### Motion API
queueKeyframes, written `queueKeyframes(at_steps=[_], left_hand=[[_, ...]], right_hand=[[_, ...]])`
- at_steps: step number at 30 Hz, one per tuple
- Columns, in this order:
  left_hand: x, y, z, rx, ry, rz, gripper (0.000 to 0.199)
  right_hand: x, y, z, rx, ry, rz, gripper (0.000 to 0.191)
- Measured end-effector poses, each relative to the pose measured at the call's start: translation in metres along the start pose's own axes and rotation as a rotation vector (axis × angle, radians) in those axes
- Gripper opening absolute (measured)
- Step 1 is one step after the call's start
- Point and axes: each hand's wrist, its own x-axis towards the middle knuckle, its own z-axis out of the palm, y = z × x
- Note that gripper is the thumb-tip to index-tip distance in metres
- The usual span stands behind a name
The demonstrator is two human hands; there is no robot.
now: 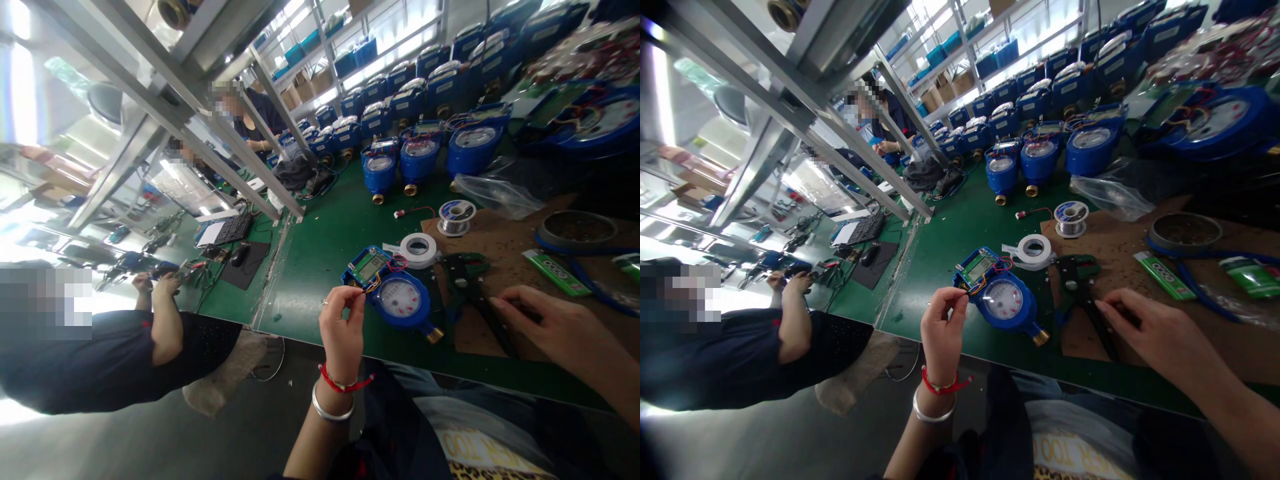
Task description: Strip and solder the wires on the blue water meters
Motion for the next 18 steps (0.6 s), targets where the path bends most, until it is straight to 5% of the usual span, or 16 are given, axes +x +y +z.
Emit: queueKeyframes(at_steps=[18], left_hand=[[0.0055, 0.0026, 0.0097, 0.087, 0.031, 0.104, 0.012]], right_hand=[[0.0003, -0.0051, -0.0015, 0.019, 0.008, -0.009, 0.04]])
